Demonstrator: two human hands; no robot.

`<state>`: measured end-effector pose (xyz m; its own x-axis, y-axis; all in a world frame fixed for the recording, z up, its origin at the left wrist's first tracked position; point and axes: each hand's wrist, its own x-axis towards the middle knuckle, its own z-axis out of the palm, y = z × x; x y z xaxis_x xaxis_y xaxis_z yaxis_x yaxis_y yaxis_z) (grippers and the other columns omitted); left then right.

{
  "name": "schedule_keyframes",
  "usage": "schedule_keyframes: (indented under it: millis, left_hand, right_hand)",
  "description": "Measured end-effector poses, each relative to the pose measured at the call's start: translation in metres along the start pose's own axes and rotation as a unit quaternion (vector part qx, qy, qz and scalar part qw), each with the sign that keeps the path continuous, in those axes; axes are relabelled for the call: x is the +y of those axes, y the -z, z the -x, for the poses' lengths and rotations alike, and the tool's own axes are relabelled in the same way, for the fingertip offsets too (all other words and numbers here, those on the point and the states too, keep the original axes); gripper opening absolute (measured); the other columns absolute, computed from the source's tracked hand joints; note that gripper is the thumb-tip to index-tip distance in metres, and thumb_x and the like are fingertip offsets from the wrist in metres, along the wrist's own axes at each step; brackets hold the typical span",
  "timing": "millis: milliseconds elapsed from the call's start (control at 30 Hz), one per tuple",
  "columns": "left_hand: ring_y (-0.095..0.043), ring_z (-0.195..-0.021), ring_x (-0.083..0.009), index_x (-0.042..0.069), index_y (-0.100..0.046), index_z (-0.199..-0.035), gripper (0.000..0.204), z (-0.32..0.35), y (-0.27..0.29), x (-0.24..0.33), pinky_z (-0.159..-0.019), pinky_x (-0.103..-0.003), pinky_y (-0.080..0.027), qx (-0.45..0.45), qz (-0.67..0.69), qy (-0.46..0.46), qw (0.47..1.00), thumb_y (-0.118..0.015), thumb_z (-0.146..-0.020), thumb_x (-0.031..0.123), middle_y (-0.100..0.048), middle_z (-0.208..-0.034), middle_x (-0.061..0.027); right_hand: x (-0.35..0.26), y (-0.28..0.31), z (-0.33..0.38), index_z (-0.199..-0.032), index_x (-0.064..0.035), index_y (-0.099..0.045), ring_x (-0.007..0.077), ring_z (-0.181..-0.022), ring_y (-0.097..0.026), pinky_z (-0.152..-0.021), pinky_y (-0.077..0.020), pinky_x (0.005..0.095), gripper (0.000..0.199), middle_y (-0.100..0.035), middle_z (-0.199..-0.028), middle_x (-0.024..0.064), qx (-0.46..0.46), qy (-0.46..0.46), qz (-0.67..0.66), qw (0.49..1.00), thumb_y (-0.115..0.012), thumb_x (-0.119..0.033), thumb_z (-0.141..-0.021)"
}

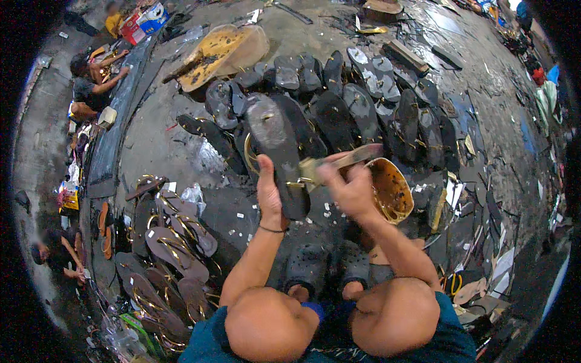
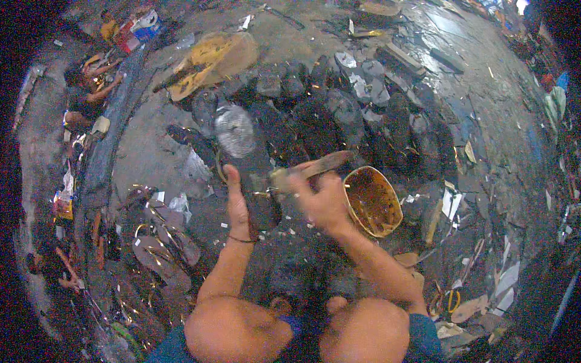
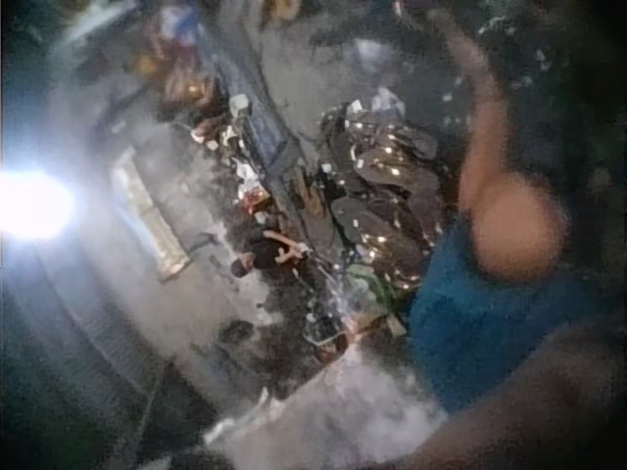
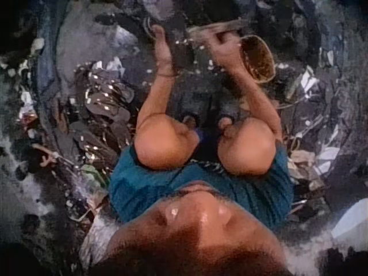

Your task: The person sits on the floor and repeatedly applies a brown adhesive from a small container onto the soles of black sandals using a brush. The person picks up sandals one at a time, coats the sole, and places them back into a pile.

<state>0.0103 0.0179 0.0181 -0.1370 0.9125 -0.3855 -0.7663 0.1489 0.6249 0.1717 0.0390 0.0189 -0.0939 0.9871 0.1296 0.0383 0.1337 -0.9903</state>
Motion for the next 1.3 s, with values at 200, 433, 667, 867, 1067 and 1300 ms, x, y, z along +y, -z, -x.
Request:
schedule_keyframes:
  millis: [200, 433, 667, 867, 1067, 1300]
  left_hand:
    - [-0.064, -0.079, -0.0168, 0.005, -0.06, -0.108, 0.065, 0.004, 0.002, -0.008, -0.072, -0.032, -0.055, -0.037, 0.058, 0.069, 0.995, -0.046, -0.09, 0.066, -0.066, -0.095, -0.0066]
    - [-0.067, -0.074, -0.0195, 0.009, -0.06, -0.107, 0.068, 0.003, -0.01, 0.005, -0.066, -0.033, -0.057, 0.056, 0.026, -0.027, 0.998, -0.046, -0.086, 0.072, -0.068, -0.089, -0.0071]
    - [-0.066, -0.075, -0.0178, 0.002, -0.066, -0.093, 0.085, 0.015, -0.014, 0.002, -0.065, -0.031, -0.057, 0.004, 0.071, 0.185, 0.98, -0.039, -0.081, 0.082, -0.067, -0.089, -0.0078]
    - [-0.064, -0.073, -0.0181, 0.004, -0.063, -0.103, 0.062, 0.018, -0.008, -0.018, -0.068, -0.031, -0.053, 0.057, 0.032, 0.129, 0.99, -0.049, -0.091, 0.063, -0.067, -0.093, -0.0065]
    - [-0.067, -0.091, -0.0285, 0.002, -0.053, -0.127, 0.059, -0.029, 0.049, 0.016, -0.08, -0.04, -0.056, -0.044, 0.086, 0.036, 0.995, -0.04, -0.099, 0.052, -0.066, -0.109, -0.0156]
    - [-0.059, -0.112, -0.033, 0.003, -0.047, -0.134, 0.055, -0.093, 0.148, 0.075, -0.095, -0.048, -0.049, -0.037, 0.069, 0.016, 0.997, -0.046, -0.098, 0.044, -0.061, -0.123, -0.0162]
  right_hand:
    - [-0.047, 0.004, -0.012, -0.101, -0.0027, -0.063, 0.018, -0.091, -0.064, -0.083, -0.0502, 0.0334, 0.027, -0.069, -0.094, 0.0104, 0.002, -0.055, -0.059, 0.997, -0.073, -0.02, -0.084]
    - [-0.01, 0.005, 0.006, -0.097, -0.002, -0.066, 0.0221, -0.081, -0.068, -0.076, -0.0524, 0.0341, 0.022, -0.07, -0.088, 0.0124, -0.051, 0.027, 0.12, 0.991, -0.068, -0.021, -0.088]
    - [-0.044, -0.02, 0.025, -0.097, 0.0002, -0.064, 0.016, -0.081, -0.066, -0.074, -0.0505, 0.0312, 0.019, -0.069, -0.086, 0.0099, -0.126, 0.065, 0.025, 0.99, -0.069, -0.014, -0.086]
    - [-0.024, -0.018, 0.04, -0.097, -0.0013, -0.064, 0.0222, -0.084, -0.066, -0.078, -0.0514, 0.0343, 0.023, -0.069, -0.091, 0.0119, -0.15, 0.024, 0.091, 0.984, -0.07, -0.021, -0.086]
    - [-0.024, 0.016, 0.027, -0.101, -0.0023, -0.065, 0.0183, -0.087, -0.064, -0.08, -0.0505, 0.0338, 0.022, -0.068, -0.094, 0.0085, -0.036, -0.126, 0.007, 0.991, -0.07, -0.018, -0.086]
    - [0.003, 0.039, 0.059, -0.106, -0.0011, -0.061, 0.0076, -0.078, -0.056, -0.066, -0.0449, 0.0235, 0.02, -0.061, -0.089, 0.0005, -0.033, -0.208, 0.01, 0.977, -0.066, -0.012, -0.09]
